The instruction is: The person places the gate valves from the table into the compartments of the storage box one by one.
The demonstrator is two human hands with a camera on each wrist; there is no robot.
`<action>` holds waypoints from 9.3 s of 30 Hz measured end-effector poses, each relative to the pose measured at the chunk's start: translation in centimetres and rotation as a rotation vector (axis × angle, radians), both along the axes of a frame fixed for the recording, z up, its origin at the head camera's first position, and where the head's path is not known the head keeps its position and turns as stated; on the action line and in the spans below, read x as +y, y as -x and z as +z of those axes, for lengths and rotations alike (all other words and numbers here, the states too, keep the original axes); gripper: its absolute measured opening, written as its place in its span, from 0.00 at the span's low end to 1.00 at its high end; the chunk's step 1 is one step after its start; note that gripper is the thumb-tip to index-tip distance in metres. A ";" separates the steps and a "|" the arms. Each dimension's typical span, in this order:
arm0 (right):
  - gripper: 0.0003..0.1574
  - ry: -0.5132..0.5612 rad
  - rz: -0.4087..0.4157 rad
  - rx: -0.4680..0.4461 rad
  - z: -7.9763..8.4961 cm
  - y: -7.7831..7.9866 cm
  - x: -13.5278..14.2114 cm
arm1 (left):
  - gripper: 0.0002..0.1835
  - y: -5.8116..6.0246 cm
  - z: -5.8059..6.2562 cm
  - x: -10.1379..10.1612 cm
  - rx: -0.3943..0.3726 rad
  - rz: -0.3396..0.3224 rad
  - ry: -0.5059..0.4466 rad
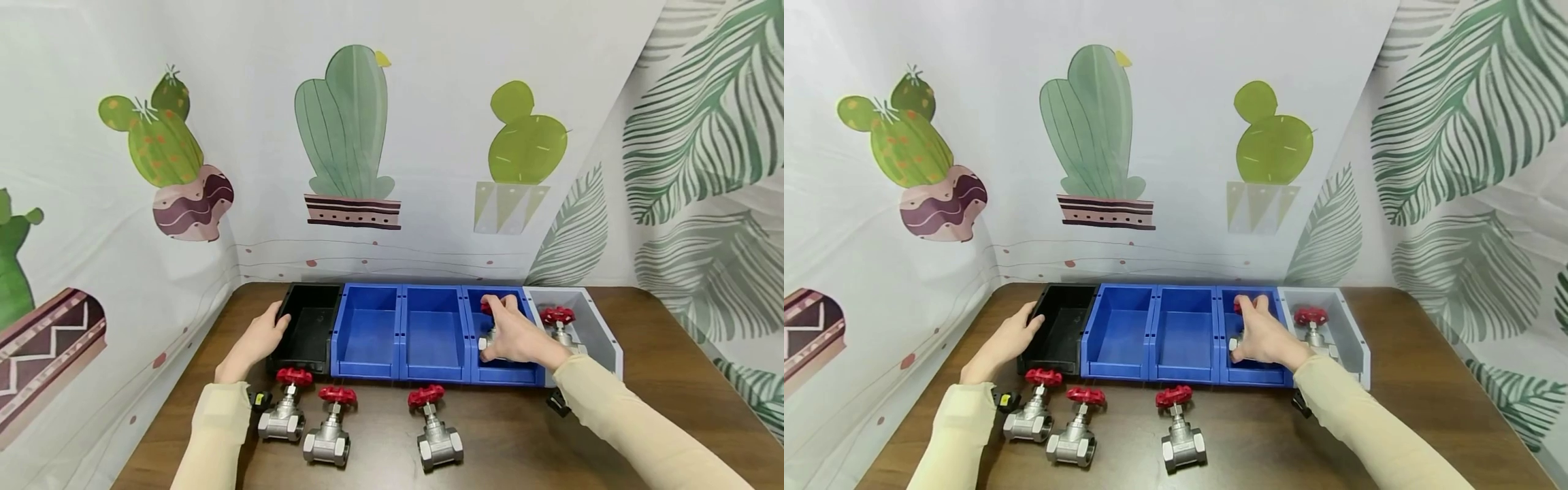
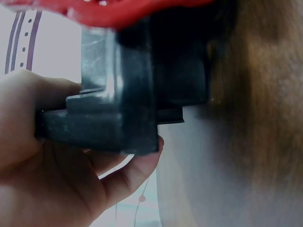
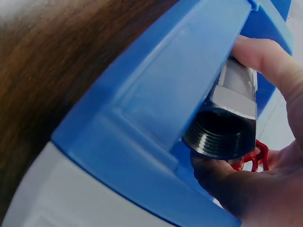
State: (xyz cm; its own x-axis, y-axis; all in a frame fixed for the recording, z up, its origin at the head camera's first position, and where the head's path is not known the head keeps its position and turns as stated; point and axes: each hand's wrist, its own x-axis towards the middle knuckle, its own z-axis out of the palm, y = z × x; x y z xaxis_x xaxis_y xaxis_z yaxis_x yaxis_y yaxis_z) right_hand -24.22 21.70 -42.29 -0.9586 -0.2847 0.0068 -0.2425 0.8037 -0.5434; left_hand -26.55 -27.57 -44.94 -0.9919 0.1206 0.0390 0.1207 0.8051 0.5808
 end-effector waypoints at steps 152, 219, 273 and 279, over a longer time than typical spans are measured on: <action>0.42 0.860 0.317 -0.539 -2.9 -8.7 -8.6 | 0.24 0.0 0.0 -0.3 0.043 -0.022 -0.037; 0.40 0.437 -0.343 -0.078 -1.3 0.2 -12.7 | 0.25 -0.2 0.0 -0.3 0.002 -0.026 -0.030; 0.45 0.466 -0.250 -0.160 0.2 -1.2 -12.3 | 0.25 0.2 -0.1 -0.1 0.012 -0.017 -0.007; 0.42 0.465 -0.198 -0.128 1.1 -2.0 -12.1 | 0.25 0.0 -0.3 -0.3 0.025 -0.014 0.003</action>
